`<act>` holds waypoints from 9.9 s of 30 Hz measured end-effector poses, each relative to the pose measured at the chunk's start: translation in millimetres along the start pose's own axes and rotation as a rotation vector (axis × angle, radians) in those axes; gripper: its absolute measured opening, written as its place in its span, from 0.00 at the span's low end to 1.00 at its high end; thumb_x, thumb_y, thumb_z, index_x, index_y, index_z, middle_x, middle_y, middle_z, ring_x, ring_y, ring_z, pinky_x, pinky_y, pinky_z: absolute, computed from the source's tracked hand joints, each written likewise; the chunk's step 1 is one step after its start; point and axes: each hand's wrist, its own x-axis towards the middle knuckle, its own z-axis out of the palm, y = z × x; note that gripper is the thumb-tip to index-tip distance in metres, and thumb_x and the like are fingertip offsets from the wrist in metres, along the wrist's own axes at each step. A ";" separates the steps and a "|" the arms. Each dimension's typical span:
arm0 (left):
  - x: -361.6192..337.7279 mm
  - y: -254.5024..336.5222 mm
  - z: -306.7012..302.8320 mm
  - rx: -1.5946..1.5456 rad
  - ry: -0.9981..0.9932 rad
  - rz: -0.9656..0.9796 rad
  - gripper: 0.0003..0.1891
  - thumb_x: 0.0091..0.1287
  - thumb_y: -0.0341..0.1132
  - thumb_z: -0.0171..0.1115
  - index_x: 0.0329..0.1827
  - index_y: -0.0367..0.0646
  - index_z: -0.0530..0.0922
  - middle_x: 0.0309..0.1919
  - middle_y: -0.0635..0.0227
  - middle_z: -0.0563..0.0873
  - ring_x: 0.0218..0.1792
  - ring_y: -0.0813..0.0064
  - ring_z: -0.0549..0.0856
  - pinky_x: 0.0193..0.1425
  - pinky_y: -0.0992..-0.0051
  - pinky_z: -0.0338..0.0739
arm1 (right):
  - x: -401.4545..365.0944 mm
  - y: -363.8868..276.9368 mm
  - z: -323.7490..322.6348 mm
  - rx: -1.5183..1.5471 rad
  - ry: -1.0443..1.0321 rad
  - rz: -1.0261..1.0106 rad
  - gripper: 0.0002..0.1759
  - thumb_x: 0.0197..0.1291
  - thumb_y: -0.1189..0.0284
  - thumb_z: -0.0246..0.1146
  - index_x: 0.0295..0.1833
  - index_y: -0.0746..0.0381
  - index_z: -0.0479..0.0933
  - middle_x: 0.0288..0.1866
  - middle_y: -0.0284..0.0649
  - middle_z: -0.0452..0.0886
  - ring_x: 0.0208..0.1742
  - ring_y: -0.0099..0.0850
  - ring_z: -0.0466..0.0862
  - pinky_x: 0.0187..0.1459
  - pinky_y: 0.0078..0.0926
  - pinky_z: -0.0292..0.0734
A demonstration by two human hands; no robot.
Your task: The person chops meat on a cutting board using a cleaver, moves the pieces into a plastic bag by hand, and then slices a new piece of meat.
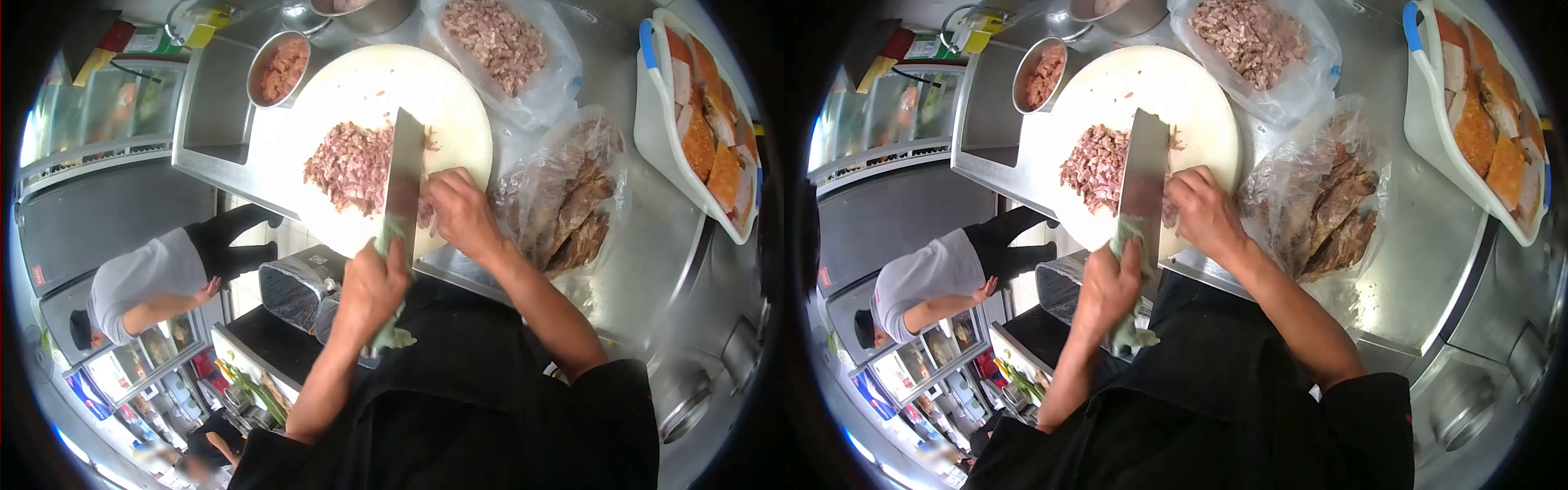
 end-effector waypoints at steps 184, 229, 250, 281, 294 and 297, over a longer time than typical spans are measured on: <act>58.8 -27.0 -60.3 -0.813 -0.774 -0.284 0.12 0.73 0.37 0.62 0.38 0.34 0.80 0.16 0.62 0.79 0.10 0.72 0.75 0.12 0.73 0.65 | 84.2 -37.9 -21.9 -0.152 0.243 -0.019 0.30 0.43 0.70 0.80 0.57 0.60 0.84 0.64 0.49 0.77 0.65 0.50 0.77 0.65 0.43 0.76; 180.2 47.7 -54.3 -0.984 -0.671 -0.403 0.09 0.76 0.37 0.48 0.45 0.44 0.76 0.24 0.69 0.76 0.19 0.79 0.73 0.21 0.77 0.67 | 214.5 266.6 -147.3 -0.787 0.513 0.454 0.19 0.62 0.52 0.67 0.42 0.59 0.87 0.46 0.50 0.88 0.46 0.48 0.87 0.53 0.45 0.80; 158.0 22.7 -88.6 -0.645 -0.528 -0.099 0.15 0.72 0.39 0.54 0.45 0.36 0.82 0.25 0.64 0.82 0.20 0.73 0.79 0.24 0.69 0.73 | 199.7 68.9 -137.6 -0.977 0.517 0.065 0.24 0.65 0.62 0.67 0.63 0.62 0.79 0.57 0.52 0.83 0.61 0.51 0.80 0.63 0.42 0.75; -31.0 -226.5 -150.0 -0.919 -0.436 -0.490 0.10 0.69 0.35 0.67 0.44 0.36 0.82 0.18 0.64 0.80 0.09 0.72 0.74 0.10 0.73 0.65 | 43.6 -11.7 52.0 -0.429 -0.130 -0.015 0.55 0.54 0.43 0.73 0.76 0.68 0.63 0.77 0.66 0.60 0.78 0.67 0.57 0.77 0.61 0.54; 39.3 -182.5 -78.2 -0.926 -0.774 -0.366 0.10 0.72 0.35 0.62 0.41 0.36 0.79 0.17 0.64 0.77 0.11 0.74 0.74 0.12 0.74 0.66 | 40.6 -35.0 122.1 -0.246 0.070 0.061 0.36 0.47 0.62 0.79 0.64 0.58 0.81 0.72 0.59 0.69 0.71 0.57 0.71 0.70 0.48 0.70; 38.2 -177.2 -71.4 -0.995 -0.756 -0.315 0.09 0.71 0.35 0.64 0.42 0.36 0.80 0.17 0.66 0.77 0.09 0.74 0.72 0.10 0.74 0.66 | 39.1 -38.5 117.6 -0.219 0.129 0.064 0.29 0.48 0.67 0.79 0.59 0.59 0.84 0.69 0.58 0.73 0.68 0.54 0.75 0.67 0.45 0.74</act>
